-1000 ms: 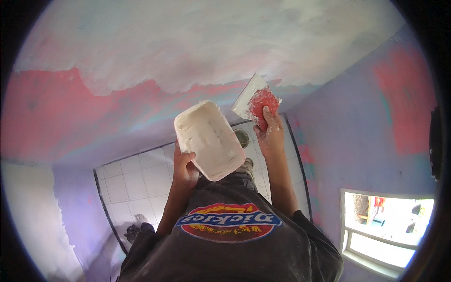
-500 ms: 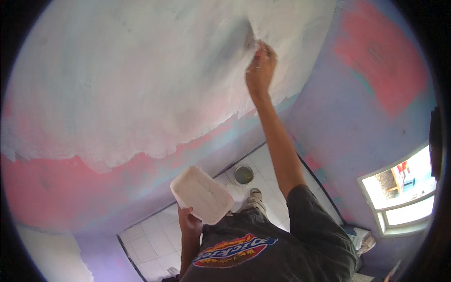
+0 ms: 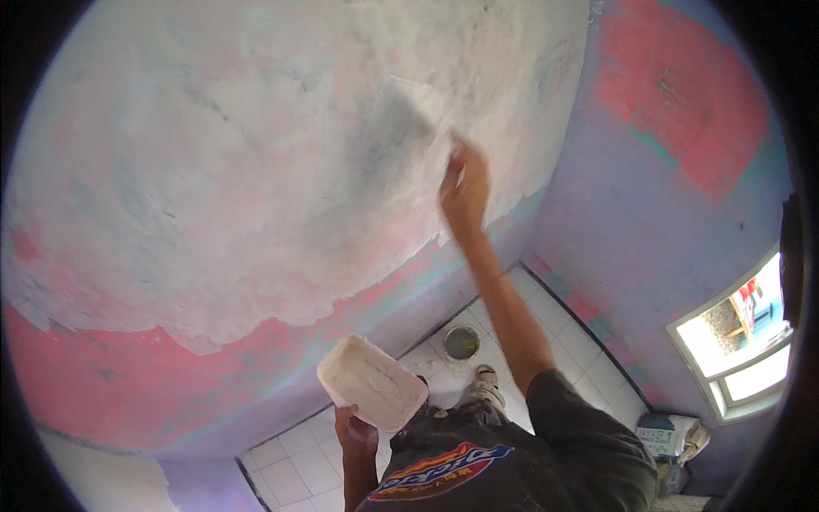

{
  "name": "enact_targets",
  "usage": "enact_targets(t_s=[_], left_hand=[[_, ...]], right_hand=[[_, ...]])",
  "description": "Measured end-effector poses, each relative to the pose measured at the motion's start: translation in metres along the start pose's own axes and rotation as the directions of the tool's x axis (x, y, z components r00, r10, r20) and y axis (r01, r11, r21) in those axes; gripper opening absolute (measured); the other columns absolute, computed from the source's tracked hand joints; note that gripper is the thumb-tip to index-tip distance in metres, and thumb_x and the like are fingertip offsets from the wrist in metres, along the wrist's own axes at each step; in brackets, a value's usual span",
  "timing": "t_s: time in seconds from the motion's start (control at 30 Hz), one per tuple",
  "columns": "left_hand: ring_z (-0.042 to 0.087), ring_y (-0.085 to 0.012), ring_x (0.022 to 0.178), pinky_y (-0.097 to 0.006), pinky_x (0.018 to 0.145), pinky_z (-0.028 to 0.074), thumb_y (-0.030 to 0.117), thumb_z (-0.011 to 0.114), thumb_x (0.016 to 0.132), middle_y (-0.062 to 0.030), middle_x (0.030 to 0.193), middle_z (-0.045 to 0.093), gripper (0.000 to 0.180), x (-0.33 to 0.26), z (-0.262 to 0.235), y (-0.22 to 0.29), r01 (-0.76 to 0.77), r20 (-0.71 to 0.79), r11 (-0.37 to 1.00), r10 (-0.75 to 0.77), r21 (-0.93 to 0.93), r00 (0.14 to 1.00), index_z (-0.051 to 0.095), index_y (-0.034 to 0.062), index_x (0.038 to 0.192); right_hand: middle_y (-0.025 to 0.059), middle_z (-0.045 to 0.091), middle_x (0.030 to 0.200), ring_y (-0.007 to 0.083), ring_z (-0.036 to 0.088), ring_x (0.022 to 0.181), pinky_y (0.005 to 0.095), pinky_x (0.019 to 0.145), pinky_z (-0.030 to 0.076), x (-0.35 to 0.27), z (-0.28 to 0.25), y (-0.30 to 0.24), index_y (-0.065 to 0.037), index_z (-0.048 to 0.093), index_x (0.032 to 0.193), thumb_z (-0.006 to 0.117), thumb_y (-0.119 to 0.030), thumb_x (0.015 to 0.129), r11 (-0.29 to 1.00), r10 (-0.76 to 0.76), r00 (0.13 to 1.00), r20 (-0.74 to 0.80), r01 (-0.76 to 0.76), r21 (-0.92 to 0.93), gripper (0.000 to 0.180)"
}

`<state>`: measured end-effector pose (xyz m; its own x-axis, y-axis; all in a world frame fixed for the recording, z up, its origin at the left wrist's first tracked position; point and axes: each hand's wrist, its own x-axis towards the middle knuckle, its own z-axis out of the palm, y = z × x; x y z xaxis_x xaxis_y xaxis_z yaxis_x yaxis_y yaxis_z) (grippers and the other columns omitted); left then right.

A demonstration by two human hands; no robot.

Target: The person repeatedly scoops white paint from a small container and applies it to the ceiling using a sponge. The ceiling is partially painted white over a pink and blue base. Another person is visible in the background working on a wall.

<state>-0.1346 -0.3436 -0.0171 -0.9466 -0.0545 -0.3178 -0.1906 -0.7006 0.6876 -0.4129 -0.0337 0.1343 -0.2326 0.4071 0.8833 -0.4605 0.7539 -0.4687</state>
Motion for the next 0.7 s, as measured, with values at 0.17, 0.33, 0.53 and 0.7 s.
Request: enact_targets(t_s=[0.17, 0.33, 0.53, 0.7], left_hand=[[0.058, -0.0348, 0.125, -0.050, 0.108, 0.046, 0.023, 0.064, 0.077, -0.0147, 0.131, 0.062, 0.069, 0.005, -0.009, -0.003, 0.009, 0.031, 1.000, -0.009, -0.003, 0.999, 0.048, 0.0001, 0.141], [0.059, -0.0345, 0.124, -0.051, 0.105, 0.048, 0.023, 0.064, 0.078, -0.0140, 0.129, 0.062, 0.067, 0.006, -0.018, -0.009, 0.050, -0.020, 0.998, -0.050, -0.037, 0.999, 0.050, 0.0006, 0.139], [0.059, -0.0341, 0.124, -0.052, 0.106, 0.047, 0.024, 0.064, 0.078, -0.0140, 0.130, 0.062, 0.067, 0.004, -0.016, -0.001, 0.032, 0.023, 0.999, -0.031, -0.008, 0.999, 0.050, 0.0014, 0.140], [0.055, -0.0345, 0.130, -0.051, 0.111, 0.042, 0.020, 0.064, 0.078, -0.0135, 0.136, 0.058, 0.072, 0.004, -0.026, -0.005, 0.006, 0.043, 1.000, -0.005, -0.031, 0.999, 0.044, 0.0031, 0.145]], right_hand=[[0.0171, 0.070, 0.112, 0.0371, 0.064, 0.104, 0.0442, 0.094, 0.050, 0.065, -0.001, 0.020, -0.005, 0.068, 0.123, 0.052, -0.008, 0.100, 0.995, -0.059, 0.998, 0.036, 0.062, -0.075, 0.028], [0.0136, 0.070, 0.110, 0.0327, 0.066, 0.108, 0.0414, 0.097, 0.052, -0.089, 0.011, -0.028, -0.007, 0.069, 0.123, 0.059, 0.007, 0.086, 0.986, -0.165, 0.922, 0.349, 0.144, 0.086, 0.041], [0.0159, 0.070, 0.111, 0.0350, 0.066, 0.105, 0.0433, 0.093, 0.052, 0.007, 0.002, -0.002, -0.007, 0.069, 0.120, 0.058, -0.001, 0.092, 0.996, -0.081, 0.988, 0.132, 0.076, 0.041, 0.030], [0.0156, 0.070, 0.106, 0.0365, 0.064, 0.102, 0.0459, 0.091, 0.051, 0.066, 0.002, 0.004, -0.008, 0.070, 0.119, 0.053, -0.003, 0.095, 0.990, -0.129, 0.985, 0.113, 0.135, -0.050, 0.030]])
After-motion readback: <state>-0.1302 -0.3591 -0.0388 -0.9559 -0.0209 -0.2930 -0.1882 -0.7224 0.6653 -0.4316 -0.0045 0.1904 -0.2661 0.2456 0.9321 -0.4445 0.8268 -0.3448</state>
